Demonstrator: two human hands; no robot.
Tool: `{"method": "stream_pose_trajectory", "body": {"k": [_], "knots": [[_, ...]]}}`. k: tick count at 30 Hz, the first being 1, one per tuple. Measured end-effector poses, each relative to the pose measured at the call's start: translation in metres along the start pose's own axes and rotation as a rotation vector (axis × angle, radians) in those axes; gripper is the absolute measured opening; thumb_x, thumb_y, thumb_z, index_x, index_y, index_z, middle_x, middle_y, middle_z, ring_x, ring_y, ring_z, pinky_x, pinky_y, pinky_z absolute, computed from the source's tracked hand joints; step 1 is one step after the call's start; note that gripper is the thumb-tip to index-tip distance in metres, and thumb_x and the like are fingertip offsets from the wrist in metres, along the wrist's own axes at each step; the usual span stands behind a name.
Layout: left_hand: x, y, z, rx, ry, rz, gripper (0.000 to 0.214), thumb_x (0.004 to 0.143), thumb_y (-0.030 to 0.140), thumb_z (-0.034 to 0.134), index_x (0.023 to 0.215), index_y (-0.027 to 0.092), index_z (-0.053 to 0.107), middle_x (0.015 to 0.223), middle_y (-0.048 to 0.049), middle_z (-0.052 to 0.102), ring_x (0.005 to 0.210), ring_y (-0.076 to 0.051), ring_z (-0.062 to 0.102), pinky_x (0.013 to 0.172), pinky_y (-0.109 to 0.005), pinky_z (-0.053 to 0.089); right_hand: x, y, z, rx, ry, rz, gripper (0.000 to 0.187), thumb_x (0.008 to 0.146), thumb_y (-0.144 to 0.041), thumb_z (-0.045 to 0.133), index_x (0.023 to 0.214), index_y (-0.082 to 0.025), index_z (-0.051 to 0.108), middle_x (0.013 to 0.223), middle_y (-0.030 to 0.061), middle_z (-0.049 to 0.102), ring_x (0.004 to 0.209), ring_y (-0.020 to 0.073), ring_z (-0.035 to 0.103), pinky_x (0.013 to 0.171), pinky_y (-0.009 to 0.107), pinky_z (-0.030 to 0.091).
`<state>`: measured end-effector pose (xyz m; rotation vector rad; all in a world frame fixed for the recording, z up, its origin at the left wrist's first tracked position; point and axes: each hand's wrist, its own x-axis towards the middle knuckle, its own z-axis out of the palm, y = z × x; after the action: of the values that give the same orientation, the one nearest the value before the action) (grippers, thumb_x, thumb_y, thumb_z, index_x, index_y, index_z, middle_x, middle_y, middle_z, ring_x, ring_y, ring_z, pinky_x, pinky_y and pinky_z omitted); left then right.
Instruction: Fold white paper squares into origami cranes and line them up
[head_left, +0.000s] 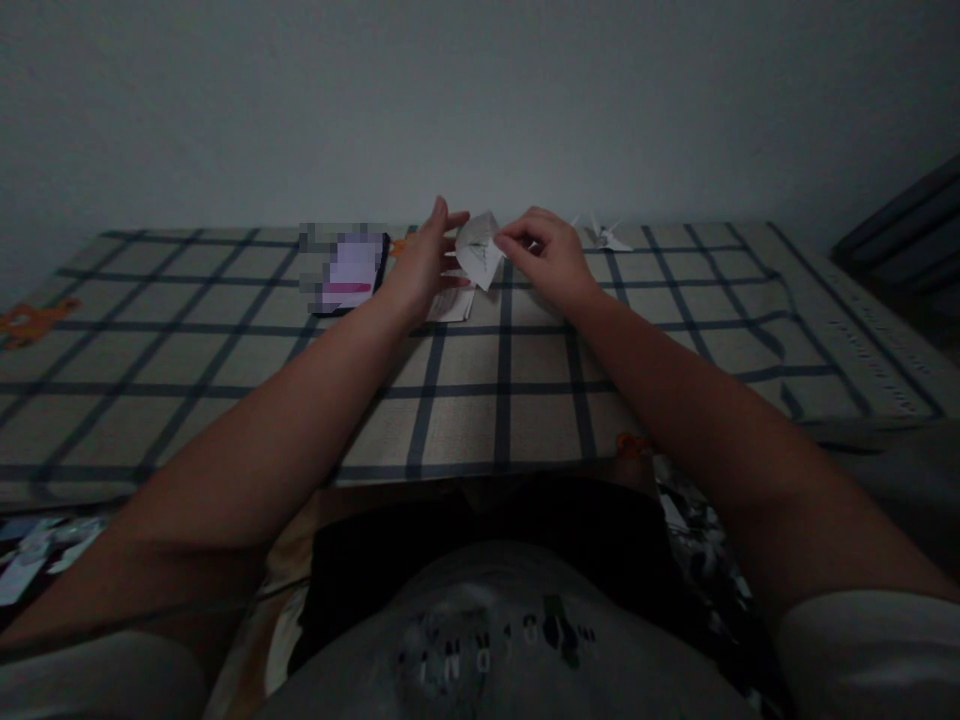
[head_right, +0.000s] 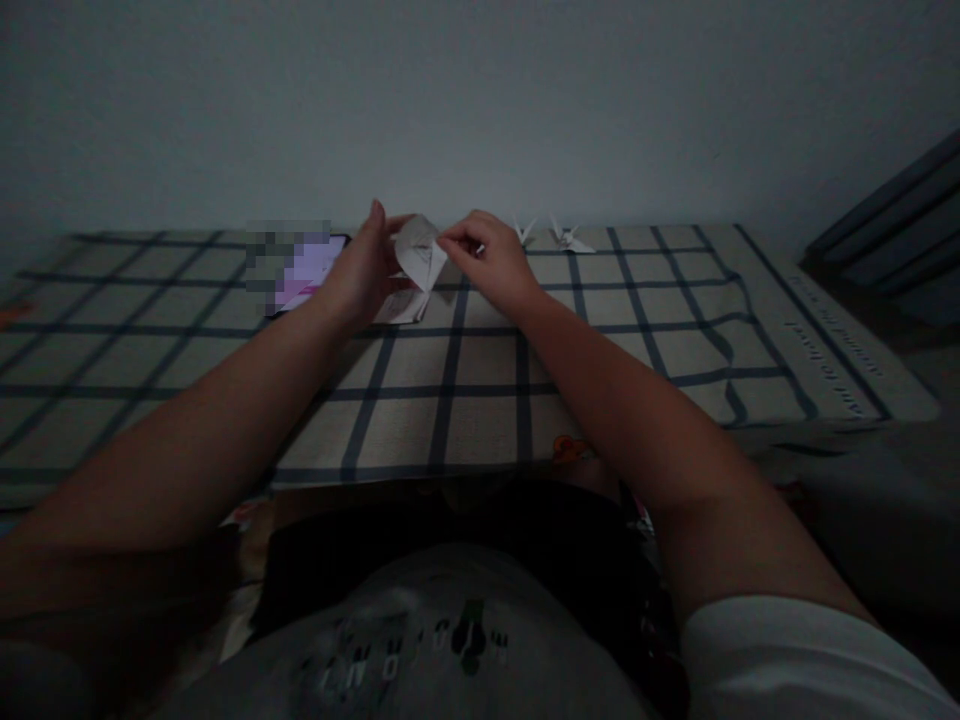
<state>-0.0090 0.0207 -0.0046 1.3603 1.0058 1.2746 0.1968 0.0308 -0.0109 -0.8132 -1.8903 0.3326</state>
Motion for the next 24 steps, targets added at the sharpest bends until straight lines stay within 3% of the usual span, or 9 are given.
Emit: {"method": "stream_pose_trajectory", "body": {"k": [3, 6, 9, 12, 16, 19, 24], "knots": [[-0.004, 0.001, 0.005, -0.100, -0.033, -0.061, 0.061, 0.102, 0.075, 0.051, 0.129, 0.025, 0.073, 0.105, -0.0082, 0.081, 0.103, -0.028, 0.080, 0.078, -0.035, 0.063, 0.000, 0.006, 0.001, -0.039, -0.010, -0.080, 0.033, 0.105, -0.051, 0.065, 0.098, -0.020, 0.075, 0.094, 0.0043, 0.064, 0.090, 0.0178, 0.060, 0.085, 0.034, 0.052], [-0.009, 0.003, 0.010, -0.150, -0.058, -0.003, 0.052, 0.103, 0.067, 0.056, 0.119, 0.022, 0.077, 0.106, -0.0075, 0.081, 0.107, -0.027, 0.080, 0.089, -0.037, 0.064, -0.003, 0.007, 0.002, -0.048, -0.067, -0.142, 0.037, 0.105, -0.056, 0.064, 0.109, -0.022, 0.077, 0.101, 0.0058, 0.066, 0.092, 0.0179, 0.062, 0.086, 0.034, 0.055], [-0.011, 0.005, 0.010, -0.130, -0.072, -0.002, 0.056, 0.099, 0.072, 0.059, 0.099, 0.020, 0.078, 0.100, -0.0081, 0.082, 0.104, -0.027, 0.080, 0.095, -0.039, 0.063, -0.005, 0.007, 0.002, -0.050, -0.131, -0.142, 0.034, 0.104, -0.053, 0.067, 0.120, -0.024, 0.077, 0.110, 0.0069, 0.068, 0.093, 0.0182, 0.062, 0.088, 0.035, 0.057], [-0.012, 0.007, 0.010, -0.123, -0.035, 0.004, 0.052, 0.096, 0.071, 0.064, 0.094, 0.020, 0.077, 0.097, -0.0066, 0.081, 0.101, -0.026, 0.080, 0.095, -0.039, 0.063, -0.005, 0.009, 0.001, -0.018, -0.166, -0.136, 0.032, 0.104, -0.048, 0.069, 0.124, -0.025, 0.078, 0.110, 0.0064, 0.068, 0.095, 0.0193, 0.064, 0.091, 0.038, 0.059], [-0.015, 0.012, 0.011, -0.142, -0.034, -0.001, 0.049, 0.097, 0.066, 0.065, 0.095, 0.018, 0.076, 0.098, -0.0070, 0.081, 0.102, -0.025, 0.079, 0.094, -0.038, 0.062, -0.003, 0.011, 0.000, 0.057, -0.173, -0.106, 0.033, 0.102, -0.052, 0.071, 0.115, -0.023, 0.081, 0.104, 0.0055, 0.068, 0.097, 0.0200, 0.064, 0.092, 0.039, 0.058], [-0.016, 0.014, 0.012, -0.152, -0.081, -0.040, 0.042, 0.102, 0.057, 0.060, 0.093, 0.018, 0.073, 0.094, -0.0067, 0.079, 0.103, -0.024, 0.079, 0.091, -0.036, 0.063, -0.001, 0.009, 0.001, 0.109, -0.151, -0.066, 0.044, 0.100, -0.063, 0.071, 0.103, -0.020, 0.081, 0.098, 0.0049, 0.067, 0.096, 0.0191, 0.063, 0.095, 0.038, 0.057], [-0.014, 0.013, 0.012, -0.168, -0.079, -0.046, 0.029, 0.104, 0.043, 0.054, 0.099, 0.019, 0.071, 0.096, -0.0049, 0.078, 0.110, -0.025, 0.079, 0.090, -0.035, 0.064, -0.001, 0.003, 0.002, 0.202, -0.188, 0.095, 0.058, 0.099, -0.074, 0.064, 0.085, -0.019, 0.074, 0.089, 0.0026, 0.062, 0.085, 0.0153, 0.060, 0.092, 0.035, 0.058]]}}
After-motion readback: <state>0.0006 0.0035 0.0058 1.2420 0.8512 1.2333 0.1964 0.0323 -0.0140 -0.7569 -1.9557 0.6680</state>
